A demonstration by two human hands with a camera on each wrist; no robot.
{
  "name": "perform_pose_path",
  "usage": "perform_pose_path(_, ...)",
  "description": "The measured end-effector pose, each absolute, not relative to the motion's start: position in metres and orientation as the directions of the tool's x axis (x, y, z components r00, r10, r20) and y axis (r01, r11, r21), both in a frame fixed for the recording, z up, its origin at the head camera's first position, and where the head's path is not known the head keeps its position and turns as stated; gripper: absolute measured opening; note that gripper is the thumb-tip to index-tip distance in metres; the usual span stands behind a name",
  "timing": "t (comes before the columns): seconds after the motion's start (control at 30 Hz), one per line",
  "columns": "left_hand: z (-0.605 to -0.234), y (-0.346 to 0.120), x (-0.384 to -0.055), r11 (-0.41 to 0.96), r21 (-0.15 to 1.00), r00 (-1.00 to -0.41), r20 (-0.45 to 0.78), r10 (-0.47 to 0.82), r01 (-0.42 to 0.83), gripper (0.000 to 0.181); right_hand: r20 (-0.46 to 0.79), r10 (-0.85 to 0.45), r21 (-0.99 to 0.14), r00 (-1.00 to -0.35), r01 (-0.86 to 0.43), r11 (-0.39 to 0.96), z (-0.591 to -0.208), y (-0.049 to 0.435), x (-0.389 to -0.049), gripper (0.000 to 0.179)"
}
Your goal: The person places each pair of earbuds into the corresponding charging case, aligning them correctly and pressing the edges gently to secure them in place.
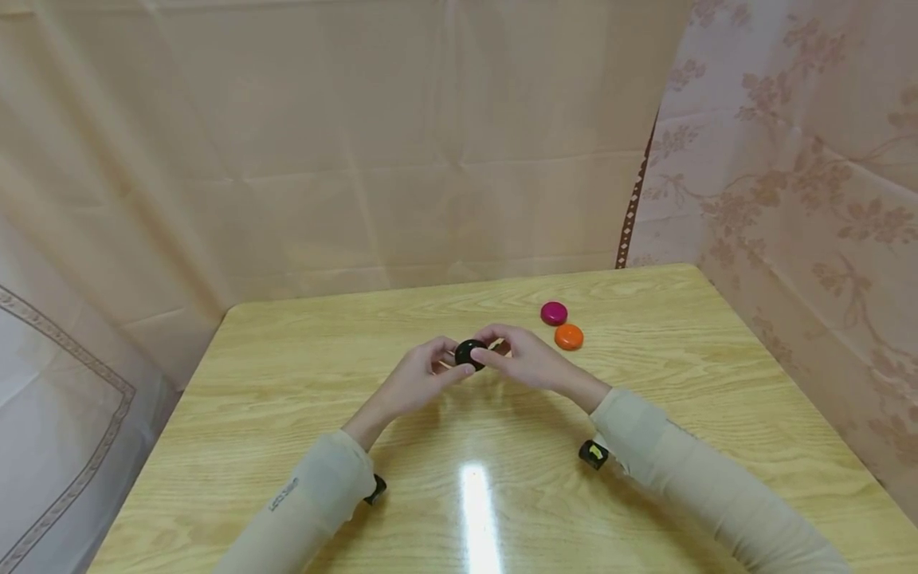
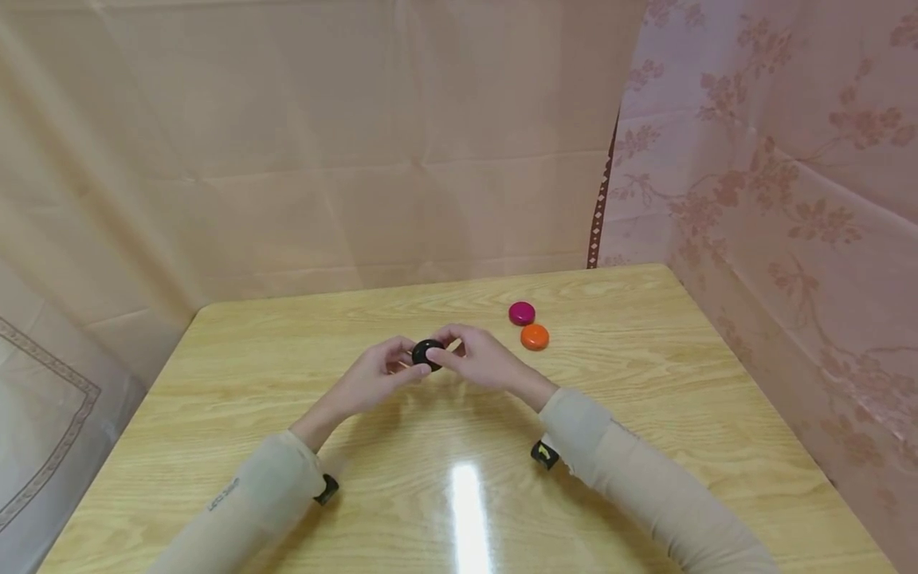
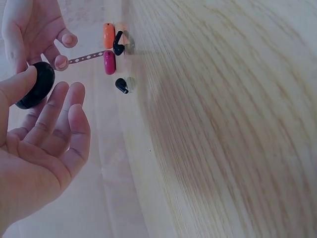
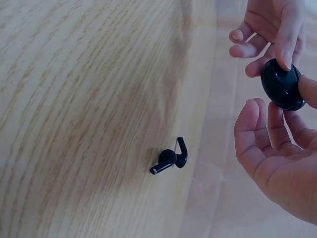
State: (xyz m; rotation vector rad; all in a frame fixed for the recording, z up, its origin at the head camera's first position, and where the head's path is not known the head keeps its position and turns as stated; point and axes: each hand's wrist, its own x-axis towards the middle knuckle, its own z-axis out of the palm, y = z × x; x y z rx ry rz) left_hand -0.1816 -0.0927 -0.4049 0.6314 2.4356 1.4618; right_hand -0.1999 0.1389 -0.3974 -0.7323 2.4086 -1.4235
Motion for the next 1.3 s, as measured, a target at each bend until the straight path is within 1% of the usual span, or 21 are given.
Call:
perform_pose_path(0.17,-0.4042,-0.0949,-0.1816,0.399,0.888,-0.882,0.017,0.471,0.230,0.029,0.018,-0.539,-0.895,-0.842,-0.254,0.367,-0.3959,0.1379,-0.2003,0.029)
perform_pose_path(0.57,-0.4045,-0.0930,-0.1790,0.349,0.909,-0.884,0.042,0.466,0.227,0.030,-0.015,-0.535,-0.921,-0.845,-0.197,0.336,-0.3925,0.1367,-0.1998,0.036)
perform_pose_path(0.93,-0.4023,-0.0945,-0.1807,0.359,0.901,-0.887,0.056,0.458,0.243,0.032,-0.033,-0.511,-0.931,-0.859,-0.160,0.329,-0.3906,0.1349,-0.1997,0.038)
perform_pose_path(1.3,-0.3999,-0.0929,-0.1792,0.355,0.898,-0.878,0.066,0.475,0.260,0.034,-0.064,-0.491,-0.933,-0.869,-0.122,0.337,-0.3872,0.1352,-0.1972,0.040)
